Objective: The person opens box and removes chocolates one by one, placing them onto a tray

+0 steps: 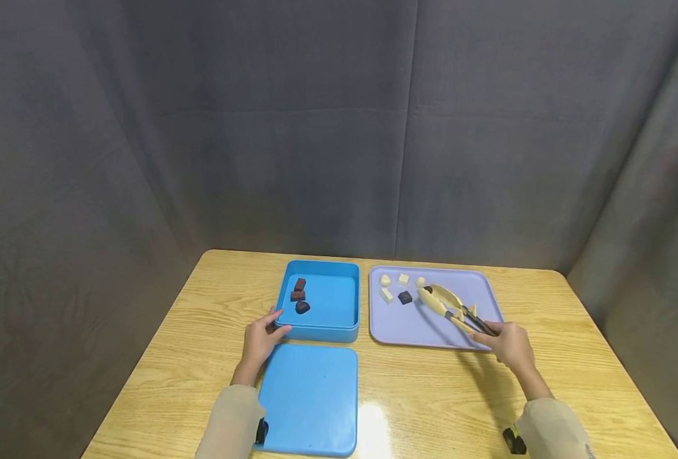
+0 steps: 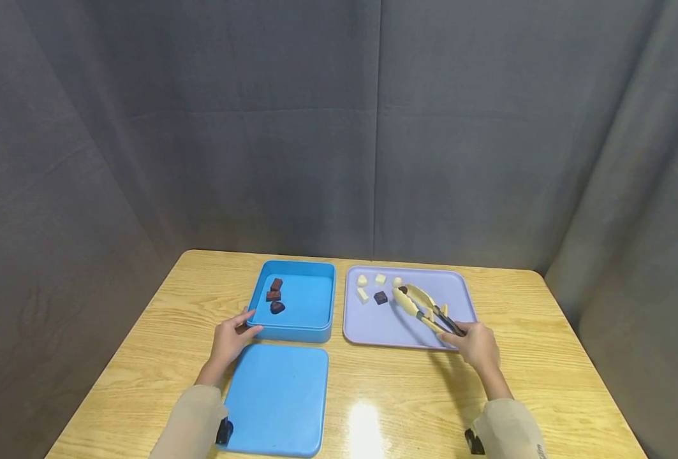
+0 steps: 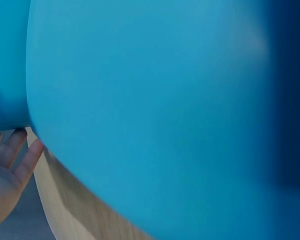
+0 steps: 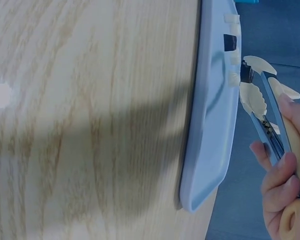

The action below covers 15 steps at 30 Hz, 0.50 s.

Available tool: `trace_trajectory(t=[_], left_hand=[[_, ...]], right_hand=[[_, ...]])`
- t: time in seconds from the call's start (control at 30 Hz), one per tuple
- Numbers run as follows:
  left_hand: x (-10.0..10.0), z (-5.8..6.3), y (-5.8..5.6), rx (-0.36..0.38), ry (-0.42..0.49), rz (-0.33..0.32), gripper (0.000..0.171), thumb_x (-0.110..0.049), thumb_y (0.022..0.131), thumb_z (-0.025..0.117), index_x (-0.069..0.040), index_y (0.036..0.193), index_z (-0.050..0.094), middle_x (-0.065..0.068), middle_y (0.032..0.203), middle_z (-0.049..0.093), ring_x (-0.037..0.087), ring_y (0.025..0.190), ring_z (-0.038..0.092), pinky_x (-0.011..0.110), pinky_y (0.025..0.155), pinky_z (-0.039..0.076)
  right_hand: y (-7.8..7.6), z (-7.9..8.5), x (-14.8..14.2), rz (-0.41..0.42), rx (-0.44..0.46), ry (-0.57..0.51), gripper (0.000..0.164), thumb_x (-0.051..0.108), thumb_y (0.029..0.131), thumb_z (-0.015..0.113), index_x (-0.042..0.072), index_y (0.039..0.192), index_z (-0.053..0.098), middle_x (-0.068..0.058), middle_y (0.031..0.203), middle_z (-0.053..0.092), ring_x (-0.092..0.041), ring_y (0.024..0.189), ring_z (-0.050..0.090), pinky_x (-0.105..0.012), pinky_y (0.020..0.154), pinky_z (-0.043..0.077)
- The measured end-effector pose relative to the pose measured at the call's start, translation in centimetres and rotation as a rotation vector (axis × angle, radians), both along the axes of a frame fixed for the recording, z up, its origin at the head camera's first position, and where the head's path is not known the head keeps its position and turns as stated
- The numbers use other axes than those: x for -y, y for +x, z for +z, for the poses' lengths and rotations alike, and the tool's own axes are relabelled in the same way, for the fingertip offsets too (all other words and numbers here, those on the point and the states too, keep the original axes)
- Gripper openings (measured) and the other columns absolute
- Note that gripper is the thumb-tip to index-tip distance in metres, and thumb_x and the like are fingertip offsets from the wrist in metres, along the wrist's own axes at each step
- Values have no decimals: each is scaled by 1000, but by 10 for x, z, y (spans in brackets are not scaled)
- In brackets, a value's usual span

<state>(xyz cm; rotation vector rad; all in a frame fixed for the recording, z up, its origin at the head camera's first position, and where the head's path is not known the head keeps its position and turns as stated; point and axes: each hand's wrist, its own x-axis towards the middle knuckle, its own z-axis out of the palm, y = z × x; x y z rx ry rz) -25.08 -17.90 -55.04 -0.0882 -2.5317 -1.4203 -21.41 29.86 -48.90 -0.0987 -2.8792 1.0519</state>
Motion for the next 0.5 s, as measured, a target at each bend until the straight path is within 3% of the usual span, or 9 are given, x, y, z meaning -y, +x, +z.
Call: trace_trajectory(t=[0.5], left_hand=[[1,-1,-1,11,6,1,46,-18,76,70,1,116,58,21,127,44,31,110,49,37,82,46]], right_hand=[[-2,-5,5,-12,52,47,62,36,75,70,-8,115,56,-7,62,59,-13,42,48,-27,37,36]])
